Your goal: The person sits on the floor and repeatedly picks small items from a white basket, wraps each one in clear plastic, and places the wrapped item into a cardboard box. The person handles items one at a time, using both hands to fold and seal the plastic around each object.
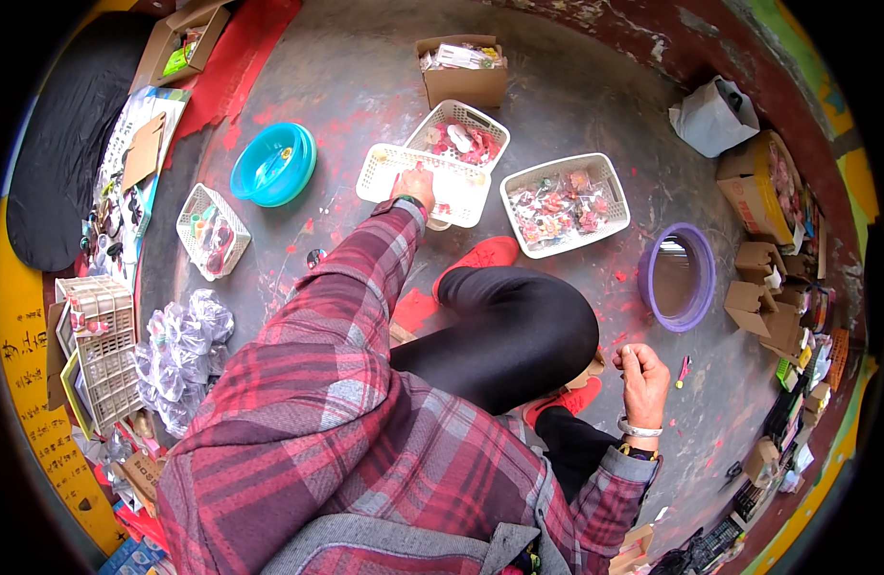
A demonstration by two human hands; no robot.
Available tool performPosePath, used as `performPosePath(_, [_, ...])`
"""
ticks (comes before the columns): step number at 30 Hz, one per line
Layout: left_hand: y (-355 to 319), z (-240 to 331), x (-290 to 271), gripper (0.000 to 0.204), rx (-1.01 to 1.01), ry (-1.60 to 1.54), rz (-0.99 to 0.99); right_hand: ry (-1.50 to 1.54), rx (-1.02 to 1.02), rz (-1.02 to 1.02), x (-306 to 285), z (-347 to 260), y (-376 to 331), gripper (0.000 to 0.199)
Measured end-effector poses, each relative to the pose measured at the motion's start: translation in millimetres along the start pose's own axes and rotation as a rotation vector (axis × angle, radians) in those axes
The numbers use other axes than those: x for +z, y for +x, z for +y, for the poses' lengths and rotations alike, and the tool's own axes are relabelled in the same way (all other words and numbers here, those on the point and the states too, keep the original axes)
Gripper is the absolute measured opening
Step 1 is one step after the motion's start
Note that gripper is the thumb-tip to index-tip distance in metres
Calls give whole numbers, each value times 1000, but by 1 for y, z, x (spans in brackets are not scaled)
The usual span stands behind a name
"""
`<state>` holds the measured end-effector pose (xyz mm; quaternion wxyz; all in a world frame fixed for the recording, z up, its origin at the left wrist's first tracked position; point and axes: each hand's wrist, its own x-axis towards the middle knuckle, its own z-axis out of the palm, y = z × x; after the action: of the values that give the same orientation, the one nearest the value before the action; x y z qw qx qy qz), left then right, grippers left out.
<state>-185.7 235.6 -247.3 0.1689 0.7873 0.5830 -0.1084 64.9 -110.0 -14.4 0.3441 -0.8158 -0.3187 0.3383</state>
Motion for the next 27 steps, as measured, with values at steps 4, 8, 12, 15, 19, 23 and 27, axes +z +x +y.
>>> performPosePath(4, [0, -6, 5, 26, 60, -9, 157, -26, -1, -1, 0, 0, 0, 15])
performPosePath(8, [37, -33, 55, 26, 57, 27, 122, -31, -9, -16, 2, -4, 2, 15])
performPosePath(12, [28, -28, 51, 24, -104, -229, 118, -38, -12, -7, 1, -2, 0, 15])
performPosePath(15, [20, -24, 43, 24, -165, -287, 176, -40, -8, -4, 1, -2, -1, 15])
performPosePath(19, [10, -27, 23, 24, 68, -52, 61, -29, -35, -2, 2, 0, -1, 17])
performPosePath(23, [-3, -19, 0, 28, 181, 6, 40, -44, -70, 1, 1, 4, -1, 18])
performPosePath(27, [-4, -17, -9, 30, 147, -66, 7, -56, -66, 9, 0, 0, -3, 18])
